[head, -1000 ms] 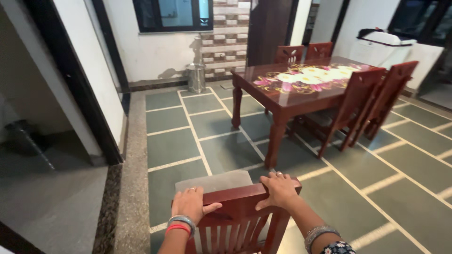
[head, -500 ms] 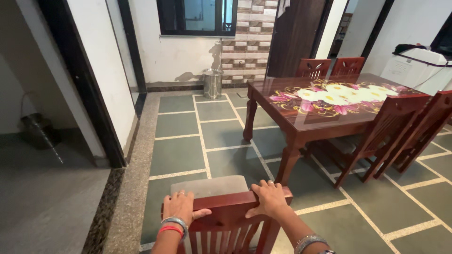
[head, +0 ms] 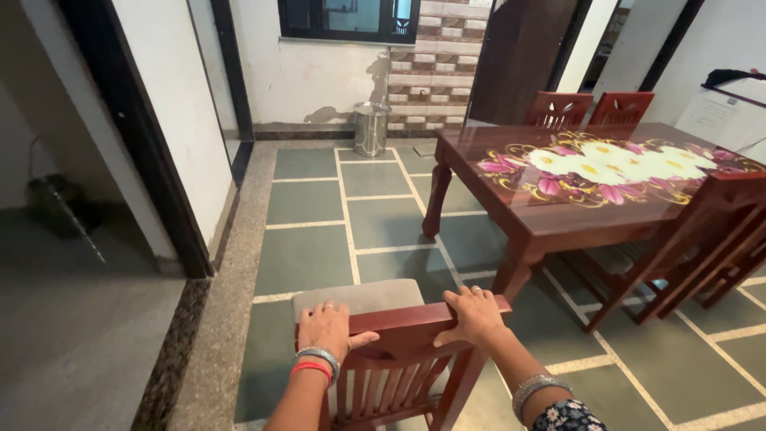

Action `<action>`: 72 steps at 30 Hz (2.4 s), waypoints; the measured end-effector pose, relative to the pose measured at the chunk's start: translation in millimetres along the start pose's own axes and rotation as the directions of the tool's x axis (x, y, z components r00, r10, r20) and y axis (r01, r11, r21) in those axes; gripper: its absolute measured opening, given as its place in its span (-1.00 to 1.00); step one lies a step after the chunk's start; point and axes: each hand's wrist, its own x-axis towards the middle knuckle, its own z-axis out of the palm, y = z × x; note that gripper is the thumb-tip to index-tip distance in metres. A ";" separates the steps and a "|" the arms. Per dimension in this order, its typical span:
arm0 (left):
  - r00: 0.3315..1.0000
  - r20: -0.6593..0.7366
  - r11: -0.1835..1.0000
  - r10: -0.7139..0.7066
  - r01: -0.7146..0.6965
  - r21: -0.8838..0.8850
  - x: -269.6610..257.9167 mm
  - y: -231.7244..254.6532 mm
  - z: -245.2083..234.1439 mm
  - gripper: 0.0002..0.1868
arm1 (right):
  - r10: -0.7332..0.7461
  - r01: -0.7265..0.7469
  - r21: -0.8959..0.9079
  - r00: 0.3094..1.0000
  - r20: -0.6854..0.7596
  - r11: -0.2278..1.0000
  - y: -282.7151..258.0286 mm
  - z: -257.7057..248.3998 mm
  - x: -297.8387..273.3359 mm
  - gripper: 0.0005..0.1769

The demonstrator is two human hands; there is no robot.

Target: The person moves a wooden chair from a hallway area into a dining room and places it under a dining table. They then move the same chair back to the hallway and repeat the process of moving it into the dining room and placing it under the table.

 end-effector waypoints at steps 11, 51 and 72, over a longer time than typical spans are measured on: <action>0.999 0.002 0.999 0.047 -0.047 -0.003 105.1 -39.7 12.0 -0.08 | 0.072 -0.072 -0.009 0.996 0.058 0.997 -4.3 2.8 92.6 0.02; 0.994 -0.088 0.998 0.070 -0.069 0.005 453.4 -110.8 51.3 -0.09 | 0.011 -0.012 0.013 1.000 0.018 1.000 49.6 9.6 419.7 -0.03; 0.978 -0.131 0.984 0.160 -0.169 -0.063 605.3 -138.0 64.7 -0.07 | 0.116 -0.117 -0.026 0.993 -0.017 0.993 73.4 27.9 556.4 -0.04</action>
